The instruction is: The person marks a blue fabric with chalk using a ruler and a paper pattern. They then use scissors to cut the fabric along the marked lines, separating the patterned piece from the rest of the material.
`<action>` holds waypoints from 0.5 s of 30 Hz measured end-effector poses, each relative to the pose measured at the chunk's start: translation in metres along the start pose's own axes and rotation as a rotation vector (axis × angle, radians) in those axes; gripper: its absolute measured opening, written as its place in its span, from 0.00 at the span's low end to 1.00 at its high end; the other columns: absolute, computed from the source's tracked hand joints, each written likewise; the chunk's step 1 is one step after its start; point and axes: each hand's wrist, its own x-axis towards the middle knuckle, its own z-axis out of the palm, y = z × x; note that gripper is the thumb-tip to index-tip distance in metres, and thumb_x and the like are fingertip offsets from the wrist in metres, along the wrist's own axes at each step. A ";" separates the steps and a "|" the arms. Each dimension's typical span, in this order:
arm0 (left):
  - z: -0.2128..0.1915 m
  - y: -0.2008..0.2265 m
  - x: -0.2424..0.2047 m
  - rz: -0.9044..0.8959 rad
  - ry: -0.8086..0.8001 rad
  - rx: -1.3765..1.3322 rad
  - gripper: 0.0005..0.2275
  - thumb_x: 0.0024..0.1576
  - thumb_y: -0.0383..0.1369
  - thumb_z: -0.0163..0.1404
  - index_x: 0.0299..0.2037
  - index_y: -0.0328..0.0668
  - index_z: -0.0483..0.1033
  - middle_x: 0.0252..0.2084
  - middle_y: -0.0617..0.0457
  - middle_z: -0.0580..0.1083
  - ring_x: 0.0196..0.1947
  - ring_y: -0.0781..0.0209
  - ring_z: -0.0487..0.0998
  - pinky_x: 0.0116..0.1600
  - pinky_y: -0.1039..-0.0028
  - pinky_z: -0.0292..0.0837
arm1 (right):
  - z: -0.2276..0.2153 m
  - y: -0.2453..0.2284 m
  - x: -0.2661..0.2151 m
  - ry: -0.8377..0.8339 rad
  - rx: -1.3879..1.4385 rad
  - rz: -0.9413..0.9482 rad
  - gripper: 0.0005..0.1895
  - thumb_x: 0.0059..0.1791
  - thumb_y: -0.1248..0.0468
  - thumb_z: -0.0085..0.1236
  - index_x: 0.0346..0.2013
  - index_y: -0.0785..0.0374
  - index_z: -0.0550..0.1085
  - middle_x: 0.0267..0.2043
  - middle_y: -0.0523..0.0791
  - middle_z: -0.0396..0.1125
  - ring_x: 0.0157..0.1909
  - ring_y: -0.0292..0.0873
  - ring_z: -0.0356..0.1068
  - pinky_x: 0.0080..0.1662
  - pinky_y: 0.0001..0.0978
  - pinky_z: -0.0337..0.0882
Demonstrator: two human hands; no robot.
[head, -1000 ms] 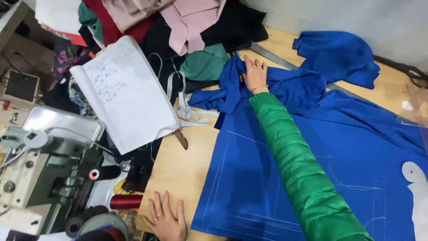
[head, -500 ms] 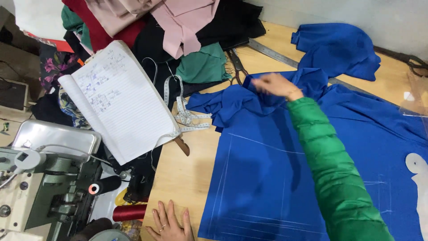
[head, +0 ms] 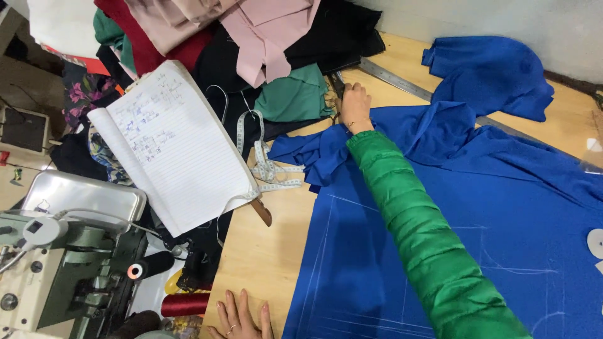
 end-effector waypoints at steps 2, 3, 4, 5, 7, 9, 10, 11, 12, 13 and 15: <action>-0.007 0.002 0.004 -0.010 -0.029 0.005 0.28 0.58 0.55 0.43 0.67 0.58 0.71 0.75 0.52 0.65 0.75 0.46 0.66 0.72 0.33 0.57 | 0.010 0.011 0.008 -0.052 0.026 0.017 0.21 0.46 0.53 0.61 0.44 0.66 0.73 0.43 0.56 0.67 0.45 0.61 0.69 0.40 0.57 0.70; -0.010 0.005 0.004 -0.022 -0.057 0.008 0.28 0.58 0.55 0.43 0.67 0.58 0.70 0.75 0.53 0.65 0.75 0.47 0.65 0.71 0.32 0.59 | 0.015 0.017 0.011 -0.100 0.051 0.032 0.20 0.42 0.54 0.61 0.37 0.68 0.75 0.39 0.57 0.68 0.40 0.64 0.71 0.37 0.57 0.71; -0.010 0.005 0.004 -0.024 -0.060 0.008 0.28 0.58 0.55 0.43 0.67 0.58 0.70 0.75 0.53 0.65 0.75 0.47 0.65 0.71 0.32 0.59 | 0.003 0.015 0.009 -0.103 0.050 0.031 0.20 0.42 0.54 0.61 0.37 0.68 0.75 0.39 0.57 0.68 0.40 0.64 0.71 0.37 0.57 0.71; -0.010 0.006 0.004 -0.036 -0.066 -0.024 0.28 0.59 0.55 0.42 0.68 0.58 0.69 0.76 0.53 0.63 0.76 0.46 0.63 0.72 0.30 0.55 | -0.009 0.014 0.006 -0.146 0.023 0.079 0.19 0.37 0.56 0.64 0.34 0.68 0.76 0.38 0.56 0.70 0.39 0.62 0.73 0.38 0.52 0.73; -0.010 0.005 0.002 -0.048 -0.070 -0.058 0.28 0.59 0.55 0.42 0.69 0.58 0.68 0.77 0.53 0.62 0.76 0.45 0.62 0.73 0.29 0.51 | -0.031 0.013 -0.002 -0.185 -0.004 0.127 0.20 0.32 0.58 0.66 0.32 0.68 0.77 0.37 0.54 0.72 0.38 0.60 0.74 0.38 0.48 0.76; -0.009 0.004 0.001 -0.054 -0.088 -0.049 0.29 0.59 0.55 0.41 0.69 0.58 0.67 0.77 0.54 0.61 0.77 0.46 0.61 0.73 0.30 0.52 | -0.050 0.014 -0.011 -0.271 0.032 0.202 0.18 0.34 0.59 0.67 0.31 0.69 0.76 0.38 0.55 0.70 0.41 0.61 0.73 0.38 0.49 0.77; -0.007 0.005 0.003 -0.053 -0.085 -0.052 0.29 0.59 0.55 0.41 0.69 0.58 0.67 0.77 0.54 0.61 0.77 0.46 0.61 0.73 0.30 0.52 | -0.053 0.016 -0.009 -0.267 0.031 0.203 0.18 0.34 0.59 0.67 0.31 0.69 0.76 0.38 0.55 0.70 0.41 0.61 0.73 0.38 0.49 0.77; -0.007 0.004 0.002 -0.046 -0.089 -0.020 0.29 0.59 0.56 0.40 0.70 0.60 0.67 0.78 0.56 0.61 0.77 0.47 0.61 0.72 0.30 0.53 | -0.055 0.018 -0.011 -0.254 0.057 0.194 0.21 0.35 0.58 0.67 0.35 0.68 0.75 0.40 0.56 0.69 0.41 0.61 0.73 0.40 0.49 0.76; -0.007 0.003 0.002 -0.039 -0.092 0.011 0.29 0.60 0.57 0.38 0.70 0.61 0.66 0.78 0.57 0.60 0.77 0.48 0.62 0.72 0.31 0.54 | -0.057 0.020 -0.012 -0.242 0.084 0.184 0.23 0.36 0.57 0.67 0.39 0.68 0.74 0.42 0.56 0.69 0.40 0.61 0.72 0.41 0.48 0.75; -0.006 0.004 0.001 -0.038 -0.092 0.011 0.29 0.60 0.57 0.38 0.70 0.61 0.66 0.78 0.57 0.60 0.77 0.48 0.62 0.72 0.31 0.54 | -0.060 0.019 -0.015 -0.241 0.084 0.185 0.23 0.36 0.57 0.67 0.39 0.68 0.74 0.42 0.56 0.69 0.40 0.61 0.72 0.41 0.48 0.75; -0.004 0.005 0.001 -0.030 -0.006 0.004 0.27 0.60 0.56 0.42 0.67 0.59 0.70 0.77 0.57 0.61 0.76 0.51 0.62 0.72 0.30 0.55 | -0.069 0.017 -0.017 -0.156 0.134 0.119 0.25 0.40 0.58 0.66 0.44 0.69 0.68 0.39 0.57 0.72 0.39 0.64 0.73 0.40 0.53 0.75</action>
